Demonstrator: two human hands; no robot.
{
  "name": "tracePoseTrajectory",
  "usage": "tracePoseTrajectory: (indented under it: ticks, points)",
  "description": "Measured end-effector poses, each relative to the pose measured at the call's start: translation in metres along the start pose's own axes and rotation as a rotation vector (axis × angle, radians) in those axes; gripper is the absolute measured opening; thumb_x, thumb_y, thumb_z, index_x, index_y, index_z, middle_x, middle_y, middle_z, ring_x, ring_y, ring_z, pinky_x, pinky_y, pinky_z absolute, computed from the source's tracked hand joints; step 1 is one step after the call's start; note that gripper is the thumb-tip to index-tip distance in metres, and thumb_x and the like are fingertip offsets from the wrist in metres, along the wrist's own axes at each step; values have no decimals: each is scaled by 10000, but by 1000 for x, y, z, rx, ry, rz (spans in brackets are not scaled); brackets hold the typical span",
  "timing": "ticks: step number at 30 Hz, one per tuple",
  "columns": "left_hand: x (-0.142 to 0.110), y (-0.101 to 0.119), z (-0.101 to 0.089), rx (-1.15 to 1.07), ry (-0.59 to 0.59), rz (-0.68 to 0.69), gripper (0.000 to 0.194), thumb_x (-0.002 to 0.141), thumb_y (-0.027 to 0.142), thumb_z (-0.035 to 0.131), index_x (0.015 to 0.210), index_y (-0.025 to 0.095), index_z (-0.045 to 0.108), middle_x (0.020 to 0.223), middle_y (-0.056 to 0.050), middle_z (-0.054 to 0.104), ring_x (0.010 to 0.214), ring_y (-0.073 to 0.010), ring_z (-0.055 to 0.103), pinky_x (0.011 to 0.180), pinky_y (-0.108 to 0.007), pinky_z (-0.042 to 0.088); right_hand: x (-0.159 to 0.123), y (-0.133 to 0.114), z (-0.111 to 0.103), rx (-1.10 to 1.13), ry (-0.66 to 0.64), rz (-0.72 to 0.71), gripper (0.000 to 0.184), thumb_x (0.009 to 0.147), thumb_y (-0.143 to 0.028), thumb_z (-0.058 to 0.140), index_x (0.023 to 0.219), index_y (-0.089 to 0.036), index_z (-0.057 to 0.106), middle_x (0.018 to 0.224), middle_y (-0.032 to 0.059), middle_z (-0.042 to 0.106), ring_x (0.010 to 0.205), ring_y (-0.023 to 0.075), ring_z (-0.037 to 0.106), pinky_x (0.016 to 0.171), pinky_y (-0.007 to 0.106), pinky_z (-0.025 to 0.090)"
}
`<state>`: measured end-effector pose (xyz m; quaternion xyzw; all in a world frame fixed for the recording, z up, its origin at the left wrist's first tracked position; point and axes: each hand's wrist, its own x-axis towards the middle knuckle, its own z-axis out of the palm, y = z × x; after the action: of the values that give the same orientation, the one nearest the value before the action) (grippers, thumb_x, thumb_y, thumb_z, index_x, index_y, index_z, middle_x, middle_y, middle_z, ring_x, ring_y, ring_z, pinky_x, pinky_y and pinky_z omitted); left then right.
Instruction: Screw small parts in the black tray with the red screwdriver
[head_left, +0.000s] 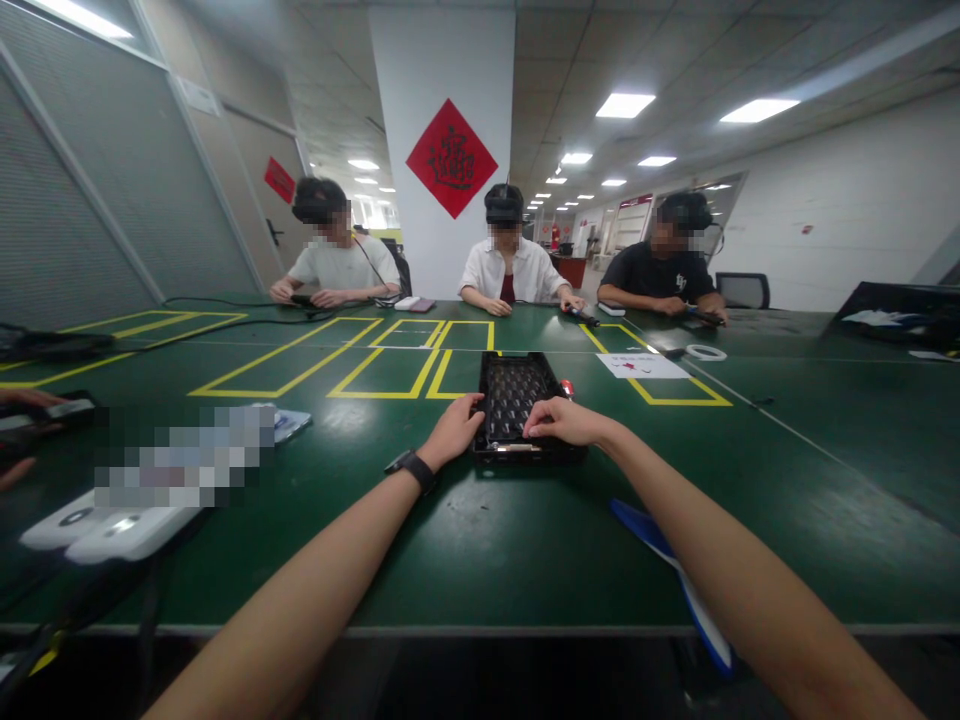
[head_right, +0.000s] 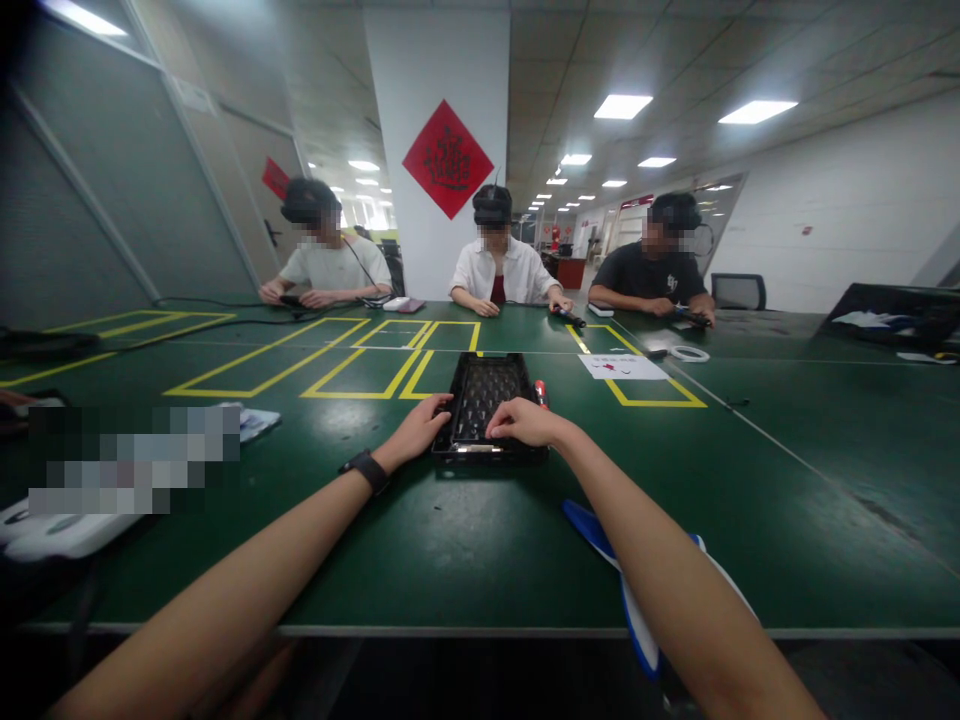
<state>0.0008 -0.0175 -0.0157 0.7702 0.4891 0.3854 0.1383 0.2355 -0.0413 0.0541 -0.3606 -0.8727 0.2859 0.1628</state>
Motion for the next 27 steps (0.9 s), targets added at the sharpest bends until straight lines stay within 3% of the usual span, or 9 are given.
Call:
tracePoseTrajectory:
  ticks: [27]
  points:
    - [1,0,0,18,3,-22,393,824,234,422,1198,138,495,1220,-102,537,1121,-196,499,1013,-357,357,2,0,3,-15,-16,39,202,766,-264,548,841,-127,676,889,51,681,837,159,606,781,260,443]
